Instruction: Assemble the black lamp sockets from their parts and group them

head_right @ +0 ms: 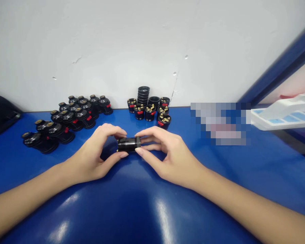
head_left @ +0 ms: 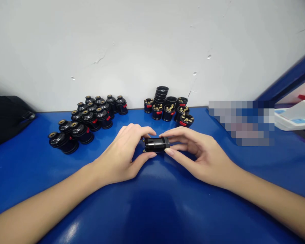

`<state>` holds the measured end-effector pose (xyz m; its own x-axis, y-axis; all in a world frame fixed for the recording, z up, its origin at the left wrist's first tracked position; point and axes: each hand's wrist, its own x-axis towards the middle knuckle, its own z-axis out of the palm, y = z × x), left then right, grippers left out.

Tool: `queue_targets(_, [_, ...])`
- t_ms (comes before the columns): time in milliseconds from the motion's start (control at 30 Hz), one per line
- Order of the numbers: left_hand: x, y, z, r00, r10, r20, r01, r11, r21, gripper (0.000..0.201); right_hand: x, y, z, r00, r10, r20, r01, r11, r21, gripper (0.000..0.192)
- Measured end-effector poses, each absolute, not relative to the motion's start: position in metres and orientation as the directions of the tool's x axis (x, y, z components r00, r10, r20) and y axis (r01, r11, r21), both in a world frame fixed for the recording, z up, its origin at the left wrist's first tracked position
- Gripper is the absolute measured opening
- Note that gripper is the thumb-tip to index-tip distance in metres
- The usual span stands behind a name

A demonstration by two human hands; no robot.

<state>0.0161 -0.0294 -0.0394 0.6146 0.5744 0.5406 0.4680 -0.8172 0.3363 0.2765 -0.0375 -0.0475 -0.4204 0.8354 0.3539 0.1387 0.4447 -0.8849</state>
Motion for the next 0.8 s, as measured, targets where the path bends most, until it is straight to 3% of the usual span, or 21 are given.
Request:
queue_targets(133, [0.0173, -0.0273, -0.0403, 0.626, 0.532, 0.57, 0.43, -0.845, 0.318, 0.042, 0.2768, -0.0375, -0.048, -0.432, 0.839, 0.332, 0.142, 0.427, -0.893, 0.026])
queue_targets(233, [0.0184, -0.0279, -0.0389, 0.611, 0.58, 0.539, 0.489, -0.812, 0.319, 0.054, 0.2761, -0.0372, -0.0483, -0.423, 0.834, 0.353, 0.147, 0.447, -0.882, 0.026])
queue_targets(400, [0.0187, -0.031, -0.0368, 0.581, 0.708, 0.402, 0.588, -0.706, 0.394, 0.032, 0.2754, -0.0378, -0.0472, -0.437, 0.814, 0.382, 0.137, 0.48, -0.867, 0.029])
queue_targets(633, [0.0157, -0.03, -0.0412, 0.588, 0.631, 0.506, 0.483, -0.776, 0.406, 0.047, 0.2756, -0.039, -0.0448, -0.434, 0.828, 0.356, 0.16, 0.46, -0.874, 0.027])
queue_targets(800, [0.017, -0.0275, -0.0418, 0.61, 0.533, 0.586, 0.431, -0.844, 0.319, 0.045, 0.2756, -0.0395, -0.0451, -0.436, 0.831, 0.344, 0.151, 0.445, -0.883, 0.026])
